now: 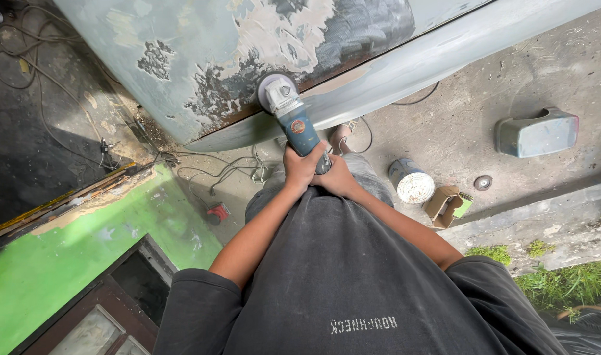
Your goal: The person uses an angle grinder to sand the surface of a car hood, moving the tool back and forth to remove paint and smooth the area. The person works on a specific section of the hood, gradually exposing the bare metal underneath.
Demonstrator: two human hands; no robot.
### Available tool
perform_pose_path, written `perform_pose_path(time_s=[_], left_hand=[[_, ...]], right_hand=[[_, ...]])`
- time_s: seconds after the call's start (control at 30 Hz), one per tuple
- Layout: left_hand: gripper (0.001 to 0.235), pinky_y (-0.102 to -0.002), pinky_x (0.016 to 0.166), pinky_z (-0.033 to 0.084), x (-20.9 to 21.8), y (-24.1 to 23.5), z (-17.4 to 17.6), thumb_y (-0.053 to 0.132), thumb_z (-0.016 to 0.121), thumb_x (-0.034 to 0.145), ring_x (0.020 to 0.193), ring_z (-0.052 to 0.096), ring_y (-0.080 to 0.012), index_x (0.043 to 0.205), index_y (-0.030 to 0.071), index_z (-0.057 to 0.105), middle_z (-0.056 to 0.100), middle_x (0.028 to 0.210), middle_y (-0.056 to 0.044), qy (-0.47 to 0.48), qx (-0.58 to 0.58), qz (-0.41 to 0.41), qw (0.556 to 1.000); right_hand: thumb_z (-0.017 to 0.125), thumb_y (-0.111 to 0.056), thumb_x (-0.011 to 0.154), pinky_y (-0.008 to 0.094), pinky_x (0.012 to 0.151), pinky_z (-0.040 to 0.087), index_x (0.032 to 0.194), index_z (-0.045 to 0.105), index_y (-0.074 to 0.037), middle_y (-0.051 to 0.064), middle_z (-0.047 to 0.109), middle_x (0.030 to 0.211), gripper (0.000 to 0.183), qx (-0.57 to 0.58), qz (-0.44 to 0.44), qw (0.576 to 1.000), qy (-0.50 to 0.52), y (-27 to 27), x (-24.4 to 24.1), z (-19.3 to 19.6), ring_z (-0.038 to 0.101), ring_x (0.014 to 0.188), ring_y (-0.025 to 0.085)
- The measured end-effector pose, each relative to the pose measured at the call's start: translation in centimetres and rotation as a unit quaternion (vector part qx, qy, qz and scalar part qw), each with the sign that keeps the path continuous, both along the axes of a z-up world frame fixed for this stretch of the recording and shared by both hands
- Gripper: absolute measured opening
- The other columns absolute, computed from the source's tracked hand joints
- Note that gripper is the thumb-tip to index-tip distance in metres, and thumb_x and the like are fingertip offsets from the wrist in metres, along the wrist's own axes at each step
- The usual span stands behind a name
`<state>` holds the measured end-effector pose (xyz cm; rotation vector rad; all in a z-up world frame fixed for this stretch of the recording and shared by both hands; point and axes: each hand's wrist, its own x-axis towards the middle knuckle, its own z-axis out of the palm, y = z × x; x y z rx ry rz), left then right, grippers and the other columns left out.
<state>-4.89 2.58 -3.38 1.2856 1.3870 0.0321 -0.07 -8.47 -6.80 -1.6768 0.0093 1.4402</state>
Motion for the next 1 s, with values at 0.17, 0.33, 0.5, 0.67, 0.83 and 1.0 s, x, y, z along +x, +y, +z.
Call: perform_pose_path(time_s=[0.17,0.33,0.5,0.67,0.83,1.0], left_hand=[[0.074,-0.051,0.092,0.053,0.9,0.7,2.4,0.046,0.091,0.066,0.118,0.065,-0.0382,0.117,0.003,0.058,0.068,0.113,-0.021,0.017,-0.005,-0.045,0.999],[0.067,-0.054,0.085,0.052,-0.8,1.5,0.7,0.043,0.09,0.075,0.116,0.065,-0.041,0.116,0.001,0.057,0.066,0.109,-0.024,-0.008,-0.016,-0.015,1.0],[0.075,-0.054,0.088,0.053,0.4,1.4,1.9,0.048,0.09,0.069,0.117,0.065,-0.0412,0.117,0.0,0.058,0.067,0.113,-0.023,-0.003,0.003,-0.073,0.997],[0.071,-0.051,0.084,0.053,-0.6,1.4,-0.3,0.047,0.091,0.071,0.114,0.067,-0.0367,0.115,0.001,0.059,0.068,0.107,-0.021,-0.017,-0.002,-0.039,0.999],[0.072,-0.048,0.084,0.055,-0.3,1.5,0.3,0.049,0.092,0.066,0.112,0.068,-0.0339,0.114,0.005,0.06,0.068,0.106,-0.018,0.018,0.01,-0.08,0.997],[0.07,-0.047,0.083,0.052,-0.7,1.5,-0.6,0.044,0.092,0.069,0.112,0.068,-0.0313,0.115,0.003,0.061,0.068,0.107,-0.018,0.008,0.004,-0.033,0.999]], right_hand=[[0.093,-0.022,0.06,0.038,0.068,0.049,0.092,0.069,0.0,0.012,0.069,0.084,0.046,0.002,-0.02,1.0,-0.002,0.8,-0.6,0.3,0.067,0.087,0.024],[0.092,-0.018,0.058,0.038,0.068,0.051,0.091,0.07,-0.001,0.011,0.068,0.081,0.043,0.005,-0.017,1.0,-0.004,1.5,-1.5,0.2,0.067,0.084,0.024],[0.093,-0.021,0.058,0.036,0.066,0.05,0.09,0.068,0.0,0.01,0.067,0.08,0.047,-0.004,-0.048,0.999,-0.023,1.4,-1.9,-0.8,0.066,0.084,0.023],[0.09,-0.016,0.059,0.038,0.067,0.052,0.089,0.069,-0.001,0.011,0.069,0.079,0.039,-0.001,-0.033,0.999,-0.017,1.6,-1.1,0.6,0.067,0.081,0.024],[0.09,-0.018,0.06,0.037,0.063,0.049,0.086,0.067,-0.001,0.01,0.066,0.075,0.039,-0.002,-0.05,0.999,-0.011,1.8,-1.2,0.7,0.066,0.078,0.022],[0.09,-0.017,0.058,0.036,0.065,0.05,0.087,0.069,-0.003,0.01,0.067,0.077,0.039,-0.011,-0.038,0.999,0.001,1.5,-1.2,0.5,0.067,0.079,0.023]])
